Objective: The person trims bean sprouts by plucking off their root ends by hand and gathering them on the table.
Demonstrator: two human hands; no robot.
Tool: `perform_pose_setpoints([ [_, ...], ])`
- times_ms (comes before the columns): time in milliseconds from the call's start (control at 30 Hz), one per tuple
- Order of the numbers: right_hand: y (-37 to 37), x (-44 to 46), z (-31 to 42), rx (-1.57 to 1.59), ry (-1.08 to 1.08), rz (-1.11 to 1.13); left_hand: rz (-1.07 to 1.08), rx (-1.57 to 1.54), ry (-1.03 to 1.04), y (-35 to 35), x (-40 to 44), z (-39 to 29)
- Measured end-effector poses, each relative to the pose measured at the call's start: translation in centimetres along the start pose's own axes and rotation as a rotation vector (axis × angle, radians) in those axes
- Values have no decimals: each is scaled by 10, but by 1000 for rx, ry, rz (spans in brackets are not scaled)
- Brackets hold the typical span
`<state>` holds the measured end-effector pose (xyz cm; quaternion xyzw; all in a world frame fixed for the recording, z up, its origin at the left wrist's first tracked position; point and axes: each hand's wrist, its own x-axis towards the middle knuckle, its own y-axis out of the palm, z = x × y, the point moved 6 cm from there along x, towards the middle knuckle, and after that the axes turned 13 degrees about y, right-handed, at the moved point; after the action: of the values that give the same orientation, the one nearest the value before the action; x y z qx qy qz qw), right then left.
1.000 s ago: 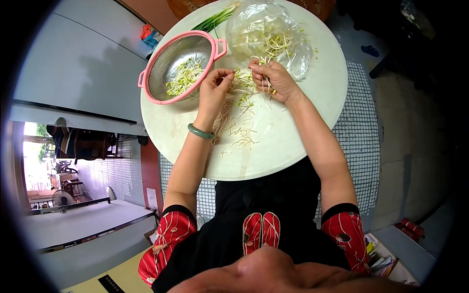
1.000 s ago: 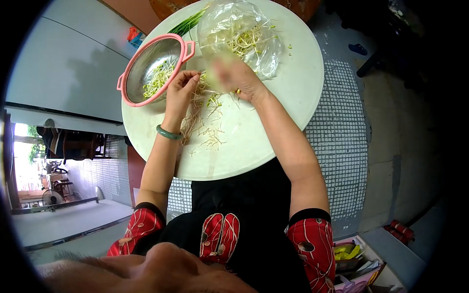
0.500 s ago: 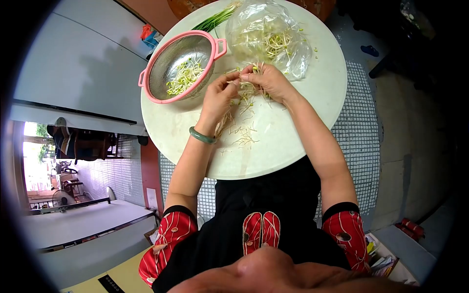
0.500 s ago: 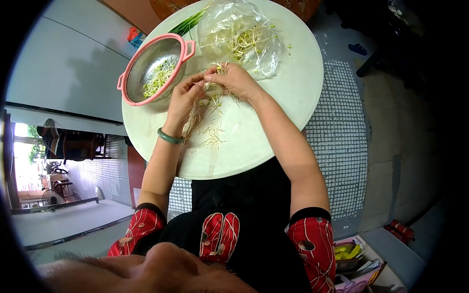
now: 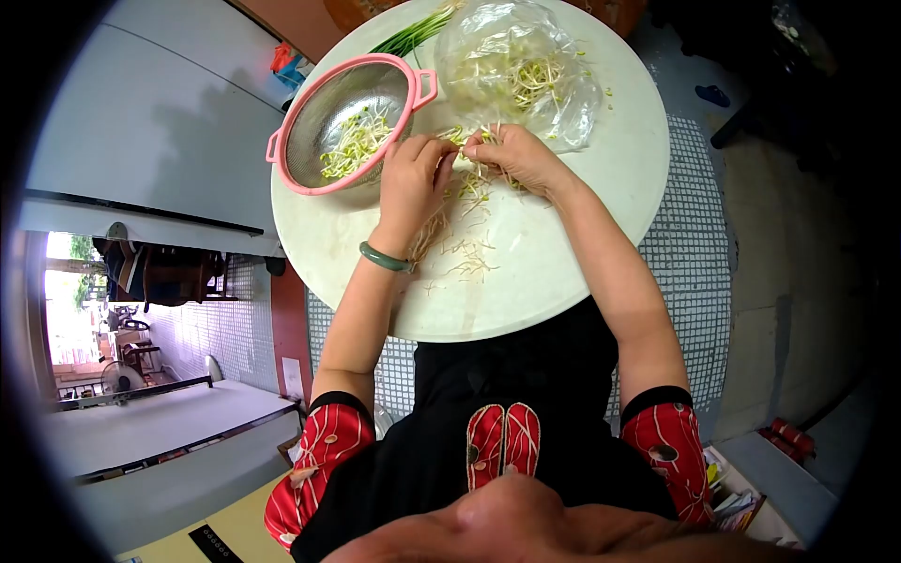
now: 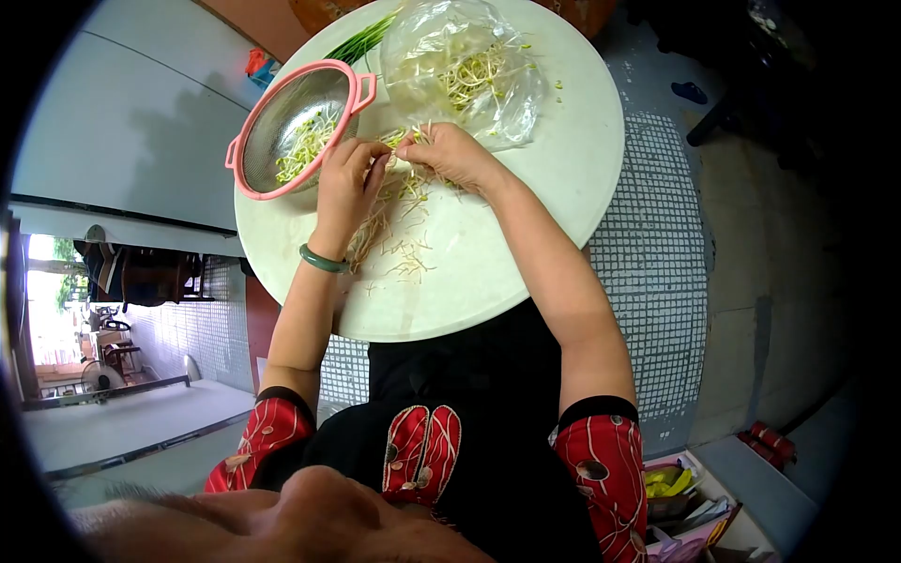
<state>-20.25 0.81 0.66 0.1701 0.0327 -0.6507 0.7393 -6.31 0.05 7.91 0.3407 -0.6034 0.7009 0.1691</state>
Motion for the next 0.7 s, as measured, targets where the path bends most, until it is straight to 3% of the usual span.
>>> perform_pose_setpoints([
  [100, -1, -4, 2, -125, 42, -42, -99, -271, -373, 9, -16, 13],
  [200, -2, 1, 0, 30, 43, 7, -266, -975, -827, 32, -37, 31],
  [300, -3, 0, -2, 149, 73, 24, -212, -1508, -1042, 52, -48, 18],
  [433, -6, 5, -5, 122, 34, 15, -123, -1514, -1130, 58, -49, 2],
  [700, 0, -2, 3, 142, 20, 31, -136, -1559, -1109, 64, -50, -2],
])
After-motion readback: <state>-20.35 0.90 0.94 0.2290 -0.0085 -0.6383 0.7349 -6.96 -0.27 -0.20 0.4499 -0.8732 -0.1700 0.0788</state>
